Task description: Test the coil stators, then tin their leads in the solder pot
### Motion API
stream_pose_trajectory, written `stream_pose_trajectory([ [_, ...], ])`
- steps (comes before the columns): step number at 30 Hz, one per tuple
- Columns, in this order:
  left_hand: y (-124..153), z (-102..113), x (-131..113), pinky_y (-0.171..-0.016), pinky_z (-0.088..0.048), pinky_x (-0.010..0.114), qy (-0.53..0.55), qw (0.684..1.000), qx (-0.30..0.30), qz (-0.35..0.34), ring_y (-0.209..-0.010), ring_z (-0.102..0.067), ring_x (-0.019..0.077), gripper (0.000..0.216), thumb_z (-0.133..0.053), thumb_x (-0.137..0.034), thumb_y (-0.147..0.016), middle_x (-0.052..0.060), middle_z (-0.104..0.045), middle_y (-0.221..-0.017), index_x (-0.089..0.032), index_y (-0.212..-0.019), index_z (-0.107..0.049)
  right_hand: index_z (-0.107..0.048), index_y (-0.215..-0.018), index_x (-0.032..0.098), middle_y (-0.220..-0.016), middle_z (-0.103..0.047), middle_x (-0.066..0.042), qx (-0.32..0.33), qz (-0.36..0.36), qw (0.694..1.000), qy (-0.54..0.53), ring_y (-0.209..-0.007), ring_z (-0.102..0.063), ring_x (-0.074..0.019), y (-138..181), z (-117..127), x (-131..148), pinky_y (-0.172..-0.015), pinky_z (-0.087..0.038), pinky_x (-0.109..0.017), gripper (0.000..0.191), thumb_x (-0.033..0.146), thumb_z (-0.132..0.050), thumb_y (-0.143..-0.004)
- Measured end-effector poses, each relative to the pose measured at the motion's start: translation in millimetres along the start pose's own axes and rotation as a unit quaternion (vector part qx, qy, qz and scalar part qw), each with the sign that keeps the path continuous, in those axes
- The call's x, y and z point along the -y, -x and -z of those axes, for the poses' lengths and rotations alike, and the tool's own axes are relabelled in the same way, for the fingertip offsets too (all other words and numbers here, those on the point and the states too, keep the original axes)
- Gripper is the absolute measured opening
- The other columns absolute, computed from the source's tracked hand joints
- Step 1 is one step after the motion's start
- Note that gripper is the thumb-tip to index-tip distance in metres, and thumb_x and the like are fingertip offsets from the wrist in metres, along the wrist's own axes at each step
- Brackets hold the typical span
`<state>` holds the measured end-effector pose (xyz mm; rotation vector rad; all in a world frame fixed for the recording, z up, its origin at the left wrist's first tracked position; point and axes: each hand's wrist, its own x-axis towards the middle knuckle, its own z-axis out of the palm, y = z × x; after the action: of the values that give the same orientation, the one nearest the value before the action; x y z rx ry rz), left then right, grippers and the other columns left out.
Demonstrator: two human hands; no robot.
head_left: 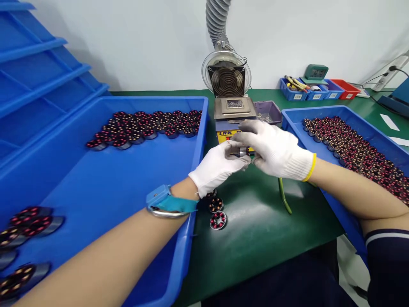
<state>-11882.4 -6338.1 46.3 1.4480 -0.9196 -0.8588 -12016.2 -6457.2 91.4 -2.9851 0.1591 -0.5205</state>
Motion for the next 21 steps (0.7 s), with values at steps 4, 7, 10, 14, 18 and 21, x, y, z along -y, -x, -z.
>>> stream_pose_trajectory([
  [4, 0, 4, -1, -0.078, -0.055, 0.035, -0.015, 0.999, 0.037, 0.031, -0.079, -0.061, 0.0162, 0.046, -0.079, -0.036, -0.063, 0.002, -0.064, -0.086, -0.015, -0.098, -0.059, -0.053, -0.142, 0.025, -0.150, -0.046, -0.011, 0.025, 0.048, 0.998, -0.024, -0.126, -0.053, -0.0317, 4, -24, -13, -0.094, -0.051, -0.044, 0.062, 0.021, -0.060, -0.080],
  [7, 0, 5, -3, -0.075, -0.055, 0.034, -0.020, 0.996, 0.058, 0.058, -0.074, -0.059, 0.0143, 0.040, -0.078, -0.031, -0.061, -0.001, -0.061, -0.081, -0.015, -0.093, -0.060, -0.060, -0.133, 0.022, -0.141, -0.054, -0.010, 0.050, 0.049, 0.997, -0.039, -0.121, -0.056, -0.0290, 4, -25, -25, -0.094, -0.050, -0.041, 0.049, 0.022, -0.059, -0.084],
  [10, 0, 6, -5, -0.073, -0.056, 0.034, -0.019, 0.994, 0.071, 0.078, -0.073, -0.059, 0.0144, 0.040, -0.077, -0.027, -0.058, 0.000, -0.060, -0.082, -0.015, -0.093, -0.062, -0.072, -0.105, 0.020, -0.124, -0.065, -0.009, 0.067, 0.014, 0.997, -0.047, -0.110, -0.061, -0.0275, 3, -20, -30, -0.090, -0.050, -0.038, 0.025, 0.028, -0.064, -0.083],
  [14, 0, 8, -4, -0.065, -0.057, 0.033, 0.019, 0.991, 0.092, 0.094, -0.069, -0.058, 0.0144, 0.037, -0.078, -0.028, -0.057, 0.001, -0.060, -0.080, -0.014, -0.089, -0.064, -0.073, -0.090, 0.021, -0.106, -0.070, -0.005, 0.066, -0.043, 0.992, -0.103, -0.100, -0.064, -0.0253, 4, -15, -30, -0.083, -0.051, -0.034, 0.017, 0.028, -0.071, -0.075],
  [18, -2, 12, -1, -0.062, -0.056, 0.031, 0.058, 0.987, 0.115, 0.099, -0.067, -0.058, 0.0143, 0.021, -0.075, -0.027, -0.061, 0.002, -0.058, -0.075, -0.014, -0.073, -0.063, -0.071, -0.113, 0.025, -0.118, -0.068, -0.004, 0.043, -0.041, 0.982, -0.179, -0.107, -0.063, -0.0252, 5, -16, -25, -0.086, -0.052, -0.034, 0.045, 0.024, -0.075, -0.069],
  [21, -1, 11, 0, -0.069, -0.058, 0.037, 0.040, 0.988, 0.116, 0.093, -0.070, -0.062, 0.0177, 0.024, -0.075, -0.032, -0.064, 0.004, -0.061, -0.076, -0.014, -0.073, -0.062, -0.073, -0.107, 0.022, -0.112, -0.071, -0.004, 0.052, -0.015, 0.970, -0.238, -0.105, -0.065, -0.0222, 3, -21, -25, -0.089, -0.052, -0.034, 0.036, 0.018, -0.070, -0.072],
])
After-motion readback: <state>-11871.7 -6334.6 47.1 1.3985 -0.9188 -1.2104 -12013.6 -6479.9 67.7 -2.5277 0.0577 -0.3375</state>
